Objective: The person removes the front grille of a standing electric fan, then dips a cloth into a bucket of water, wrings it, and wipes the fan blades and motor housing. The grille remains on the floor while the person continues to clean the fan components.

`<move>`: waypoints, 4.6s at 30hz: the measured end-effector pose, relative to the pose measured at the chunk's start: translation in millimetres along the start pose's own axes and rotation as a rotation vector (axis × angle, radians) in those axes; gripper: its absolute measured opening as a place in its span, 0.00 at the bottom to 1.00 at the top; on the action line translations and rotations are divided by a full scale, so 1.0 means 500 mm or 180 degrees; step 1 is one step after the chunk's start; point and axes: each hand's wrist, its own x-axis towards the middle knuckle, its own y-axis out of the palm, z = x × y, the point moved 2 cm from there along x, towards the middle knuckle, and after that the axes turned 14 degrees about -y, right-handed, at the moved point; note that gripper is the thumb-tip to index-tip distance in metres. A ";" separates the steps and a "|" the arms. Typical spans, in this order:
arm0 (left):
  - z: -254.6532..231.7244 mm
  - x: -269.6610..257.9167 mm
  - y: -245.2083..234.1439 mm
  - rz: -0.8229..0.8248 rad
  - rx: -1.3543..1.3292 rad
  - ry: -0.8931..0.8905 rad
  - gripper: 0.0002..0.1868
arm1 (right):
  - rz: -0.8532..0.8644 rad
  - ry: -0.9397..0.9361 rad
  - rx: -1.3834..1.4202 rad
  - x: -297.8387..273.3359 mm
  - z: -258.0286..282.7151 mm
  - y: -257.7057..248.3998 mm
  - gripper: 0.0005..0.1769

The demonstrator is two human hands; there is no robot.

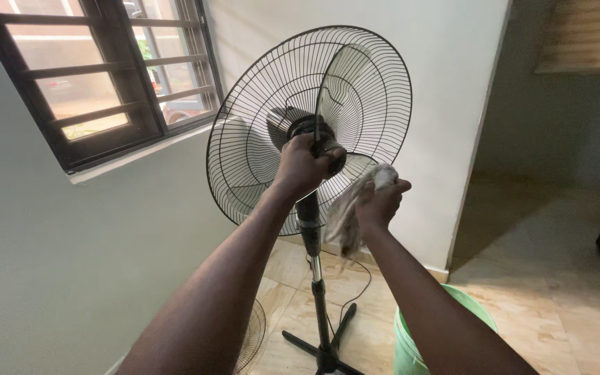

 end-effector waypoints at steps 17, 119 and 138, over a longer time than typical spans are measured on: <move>-0.004 -0.015 -0.003 0.0215 -0.0434 -0.0366 0.18 | -0.0213 -0.0026 0.0296 0.020 -0.039 0.052 0.29; 0.085 -0.143 -0.232 -0.0416 0.1577 0.0513 0.14 | 0.0646 -0.1352 0.0950 -0.111 0.188 -0.138 0.19; 0.210 -0.253 -0.112 -0.1129 -0.2107 -0.2033 0.22 | 0.0723 -0.1566 0.0781 -0.134 0.216 -0.133 0.18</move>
